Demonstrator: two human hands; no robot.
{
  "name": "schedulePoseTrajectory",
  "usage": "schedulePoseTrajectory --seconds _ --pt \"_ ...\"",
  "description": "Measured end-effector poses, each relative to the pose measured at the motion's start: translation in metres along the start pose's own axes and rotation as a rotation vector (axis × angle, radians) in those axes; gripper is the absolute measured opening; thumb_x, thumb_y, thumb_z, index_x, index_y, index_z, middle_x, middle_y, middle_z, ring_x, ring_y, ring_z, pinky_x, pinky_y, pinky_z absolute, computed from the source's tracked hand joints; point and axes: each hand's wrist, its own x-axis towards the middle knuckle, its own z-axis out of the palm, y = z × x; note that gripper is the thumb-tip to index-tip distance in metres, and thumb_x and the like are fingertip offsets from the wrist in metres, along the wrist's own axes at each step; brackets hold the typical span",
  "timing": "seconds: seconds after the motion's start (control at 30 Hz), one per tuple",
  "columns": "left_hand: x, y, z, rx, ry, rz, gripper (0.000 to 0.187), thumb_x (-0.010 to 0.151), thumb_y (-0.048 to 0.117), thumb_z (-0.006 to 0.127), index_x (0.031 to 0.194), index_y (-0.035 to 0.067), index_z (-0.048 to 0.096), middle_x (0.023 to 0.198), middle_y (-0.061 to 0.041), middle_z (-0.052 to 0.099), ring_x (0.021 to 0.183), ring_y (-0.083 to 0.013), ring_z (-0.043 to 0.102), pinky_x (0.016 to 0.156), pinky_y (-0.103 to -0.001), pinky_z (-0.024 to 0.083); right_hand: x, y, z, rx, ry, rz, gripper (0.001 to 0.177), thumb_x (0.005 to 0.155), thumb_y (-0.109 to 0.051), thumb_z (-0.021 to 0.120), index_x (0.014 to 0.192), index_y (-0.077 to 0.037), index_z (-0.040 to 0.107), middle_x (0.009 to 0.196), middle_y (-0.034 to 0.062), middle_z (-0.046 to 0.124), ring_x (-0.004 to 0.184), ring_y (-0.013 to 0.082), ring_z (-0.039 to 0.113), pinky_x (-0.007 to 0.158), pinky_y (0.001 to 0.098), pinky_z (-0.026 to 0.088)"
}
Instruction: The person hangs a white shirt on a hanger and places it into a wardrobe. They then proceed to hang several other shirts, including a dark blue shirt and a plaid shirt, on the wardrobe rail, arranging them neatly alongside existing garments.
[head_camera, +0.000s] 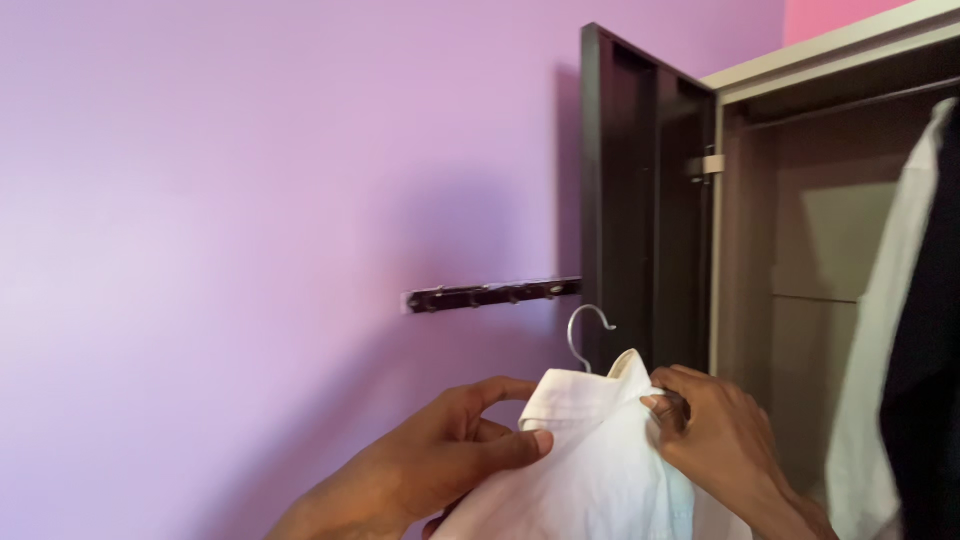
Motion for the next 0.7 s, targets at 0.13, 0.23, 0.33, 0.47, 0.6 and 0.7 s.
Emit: schedulePoseTrajectory --seconds 0.13,0.23,0.33,0.47,0.6,0.7 --pt "0.042 0.01 0.03 -0.075 -0.004 -0.021 0.047 0.093 0.026 0.067 0.132 0.001 0.066 0.086 -0.008 0.078 0.067 -0.0101 0.07 0.061 -0.026 0.057 0.014 0.033 -0.018 0.043 0.048 0.072 0.018 0.093 -0.024 0.074 0.102 -0.009 0.076 0.073 0.0091 0.074 0.062 0.0236 0.067 0.067 0.0417 0.052" --pt "0.085 0.012 0.055 -0.089 -0.009 -0.019 0.044 0.092 0.026 0.065 0.124 -0.004 0.072 0.089 -0.009 0.078 0.067 -0.0114 0.07 0.063 -0.027 0.058 0.033 0.067 -0.025 0.071 0.09 0.029 0.02 0.091 -0.023 0.073 0.102 -0.007 0.076 0.074 0.0096 0.074 0.061 0.0231 0.067 0.065 0.0406 0.052" --pt "0.129 0.009 0.084 -0.117 -0.039 0.037 0.043 0.092 0.024 0.063 0.122 -0.005 0.073 0.091 -0.012 0.078 0.07 -0.0135 0.07 0.066 -0.028 0.058 0.053 0.109 -0.03 0.049 0.109 0.024 0.021 0.092 -0.024 0.073 0.101 -0.005 0.076 0.074 0.0105 0.074 0.061 0.0232 0.067 0.065 0.0403 0.052" --pt "0.186 0.011 0.126 -0.241 0.02 0.069 0.04 0.09 0.019 0.065 0.123 -0.004 0.067 0.098 -0.015 0.078 0.079 -0.0154 0.072 0.072 -0.03 0.059 0.092 0.163 -0.037 0.05 0.144 -0.018 0.02 0.092 -0.021 0.072 0.099 -0.002 0.075 0.074 0.0125 0.073 0.061 0.0242 0.066 0.064 0.042 0.052" --pt "0.239 0.021 0.154 -0.256 0.032 0.047 0.038 0.093 0.019 0.064 0.125 -0.001 0.062 0.098 -0.013 0.075 0.082 -0.0161 0.072 0.073 -0.031 0.06 0.142 0.213 -0.041 0.059 0.201 -0.102 0.024 0.087 -0.019 0.073 0.104 -0.003 0.074 0.075 0.0113 0.074 0.059 0.0234 0.068 0.062 0.0407 0.053" --pt "0.276 0.024 0.166 -0.213 -0.007 0.129 0.03 0.091 0.016 0.059 0.112 -0.002 0.068 0.083 -0.008 0.072 0.065 -0.0118 0.066 0.057 -0.028 0.055 0.18 0.244 -0.036 0.06 0.212 -0.13 0.024 0.087 -0.016 0.071 0.107 -0.002 0.073 0.075 0.0114 0.073 0.059 0.0239 0.069 0.062 0.0398 0.054"
